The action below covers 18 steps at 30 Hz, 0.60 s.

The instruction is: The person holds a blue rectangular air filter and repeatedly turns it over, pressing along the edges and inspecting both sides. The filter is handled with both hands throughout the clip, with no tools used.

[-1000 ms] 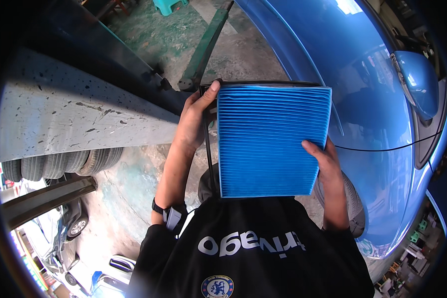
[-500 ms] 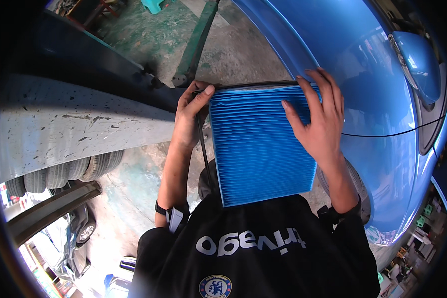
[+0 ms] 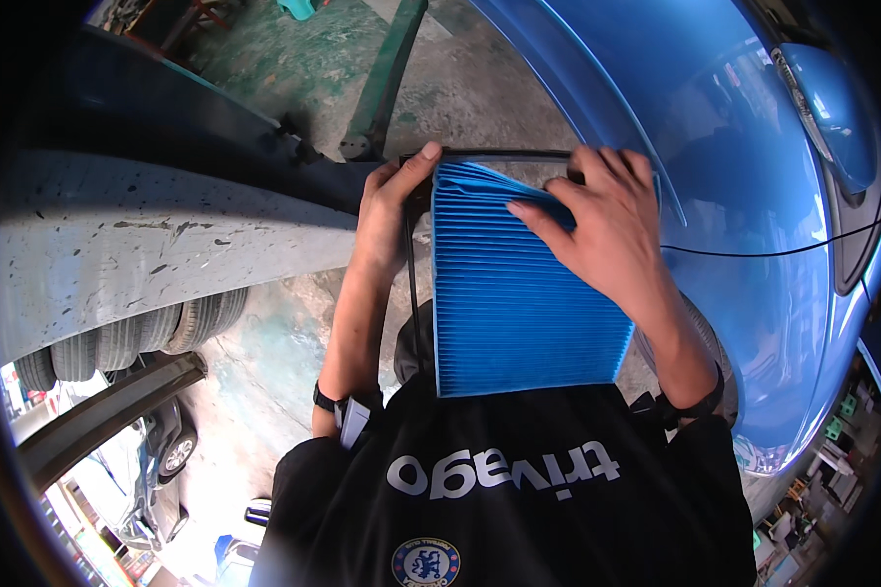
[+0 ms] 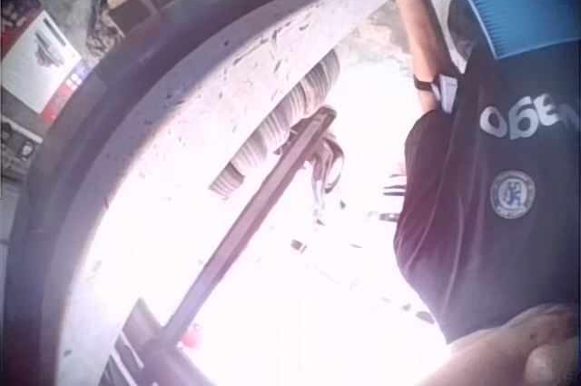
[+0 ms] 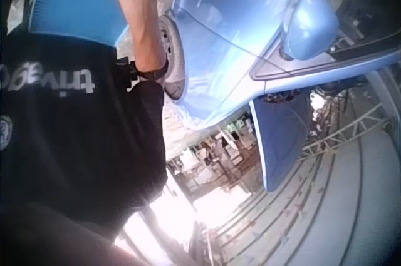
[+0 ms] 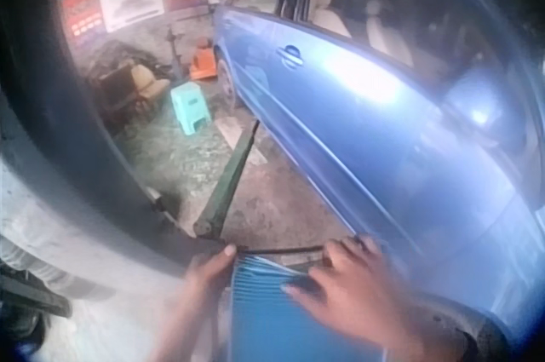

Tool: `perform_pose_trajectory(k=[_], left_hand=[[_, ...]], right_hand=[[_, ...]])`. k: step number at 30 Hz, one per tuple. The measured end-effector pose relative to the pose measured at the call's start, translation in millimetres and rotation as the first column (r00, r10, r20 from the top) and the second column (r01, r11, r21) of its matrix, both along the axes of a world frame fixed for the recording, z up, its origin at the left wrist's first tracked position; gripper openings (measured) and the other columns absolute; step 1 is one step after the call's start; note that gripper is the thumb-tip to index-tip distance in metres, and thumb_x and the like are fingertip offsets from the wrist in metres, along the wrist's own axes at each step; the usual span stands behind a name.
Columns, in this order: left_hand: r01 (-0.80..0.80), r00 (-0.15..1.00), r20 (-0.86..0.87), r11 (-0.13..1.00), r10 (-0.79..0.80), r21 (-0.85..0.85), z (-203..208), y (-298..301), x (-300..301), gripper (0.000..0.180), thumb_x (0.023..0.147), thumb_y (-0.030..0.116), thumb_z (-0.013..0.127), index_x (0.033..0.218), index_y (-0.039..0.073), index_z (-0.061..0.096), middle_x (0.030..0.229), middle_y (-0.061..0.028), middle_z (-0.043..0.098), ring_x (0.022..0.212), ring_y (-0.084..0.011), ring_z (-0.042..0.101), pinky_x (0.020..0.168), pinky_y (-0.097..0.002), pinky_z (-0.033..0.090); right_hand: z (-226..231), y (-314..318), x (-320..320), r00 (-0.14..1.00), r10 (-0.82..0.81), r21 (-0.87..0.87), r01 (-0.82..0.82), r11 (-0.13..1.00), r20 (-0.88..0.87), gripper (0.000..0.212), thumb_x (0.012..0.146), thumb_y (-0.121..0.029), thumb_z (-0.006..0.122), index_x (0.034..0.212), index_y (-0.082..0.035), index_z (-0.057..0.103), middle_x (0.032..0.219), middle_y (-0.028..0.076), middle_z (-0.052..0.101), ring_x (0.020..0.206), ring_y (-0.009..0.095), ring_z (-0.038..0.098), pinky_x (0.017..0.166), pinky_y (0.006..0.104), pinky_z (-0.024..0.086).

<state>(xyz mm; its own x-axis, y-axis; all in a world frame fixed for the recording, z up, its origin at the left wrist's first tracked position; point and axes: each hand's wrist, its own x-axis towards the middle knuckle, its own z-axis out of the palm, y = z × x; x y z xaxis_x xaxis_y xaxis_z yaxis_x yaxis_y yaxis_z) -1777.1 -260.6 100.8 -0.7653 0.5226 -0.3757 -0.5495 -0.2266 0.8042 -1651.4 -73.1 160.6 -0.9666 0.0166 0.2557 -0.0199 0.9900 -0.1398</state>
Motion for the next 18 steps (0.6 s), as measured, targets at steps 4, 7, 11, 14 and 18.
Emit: perform_pose_trajectory(k=[4, 7, 11, 14, 18], left_hand=[[0.063, 0.997, -0.031, 0.997, -0.065, -0.049, 5.6, 0.7, -3.7, 0.039, 0.089, 0.035, 0.068, 0.103, -0.001, 0.062, 0.09, -0.006, 0.065, 0.084, -0.0139, 0.061, 0.079, -0.0265, 0.046], [0.08, 0.997, -0.022, 0.997, -0.08, 0.0, 3.0, 7.1, -1.4, 0.04, 0.092, 0.038, 0.062, 0.107, 0.001, 0.061, 0.097, -0.0058, 0.064, 0.088, -0.0137, 0.06, 0.08, -0.0273, 0.046], [0.1, 0.994, 0.032, 0.991, -0.104, 0.092, -1.9, 10.4, 1.9, 0.041, 0.096, 0.041, 0.054, 0.108, 0.003, 0.061, 0.098, -0.0052, 0.064, 0.089, -0.0135, 0.06, 0.08, -0.0265, 0.046], [0.078, 0.997, 0.024, 0.994, -0.08, 0.079, -2.1, 7.9, 1.7, 0.04, 0.097, 0.041, 0.052, 0.109, 0.003, 0.061, 0.098, -0.0055, 0.064, 0.089, -0.0138, 0.061, 0.08, -0.0257, 0.046], [0.063, 0.997, 0.034, 0.997, -0.064, 0.036, 1.5, 2.8, -3.4, 0.038, 0.096, 0.037, 0.056, 0.111, 0.002, 0.061, 0.096, -0.0057, 0.065, 0.087, -0.0139, 0.061, 0.081, -0.025, 0.045]], right_hand=[[-7.6, -20.2, -15.6, 1.0, -0.014, 0.004, 0.014, 1.0, 0.022, 0.051, 0.091, -0.049, 0.056, 0.092, 0.0, 0.072, 0.078, 0.013, 0.066, 0.077, 0.024, 0.063, 0.094, 0.0419, 0.034], [-16.5, -45.6, -22.3, 0.996, -0.092, -0.012, 0.092, 0.996, -0.02, 0.055, 0.089, -0.051, 0.058, 0.093, 0.002, 0.071, 0.071, 0.014, 0.067, 0.075, 0.026, 0.065, 0.098, 0.0495, 0.03], [-27.0, -63.8, -35.8, 0.973, -0.169, 0.0, 0.171, 0.985, -0.157, 0.053, 0.083, -0.05, 0.065, 0.09, 0.002, 0.072, 0.073, 0.015, 0.066, 0.077, 0.026, 0.063, 0.097, 0.0513, 0.028], [-28.2, -66.6, -38.0, 0.979, -0.18, -0.058, 0.175, 0.983, -0.095, 0.05, 0.08, -0.048, 0.068, 0.09, 0.002, 0.072, 0.076, 0.015, 0.066, 0.078, 0.025, 0.063, 0.097, 0.051, 0.027], [-23.9, -65.5, -36.2, 0.977, -0.145, -0.085, 0.133, 0.987, -0.154, 0.047, 0.079, -0.045, 0.069, 0.09, 0.0, 0.072, 0.076, 0.014, 0.066, 0.077, 0.024, 0.062, 0.097, 0.0502, 0.027]])
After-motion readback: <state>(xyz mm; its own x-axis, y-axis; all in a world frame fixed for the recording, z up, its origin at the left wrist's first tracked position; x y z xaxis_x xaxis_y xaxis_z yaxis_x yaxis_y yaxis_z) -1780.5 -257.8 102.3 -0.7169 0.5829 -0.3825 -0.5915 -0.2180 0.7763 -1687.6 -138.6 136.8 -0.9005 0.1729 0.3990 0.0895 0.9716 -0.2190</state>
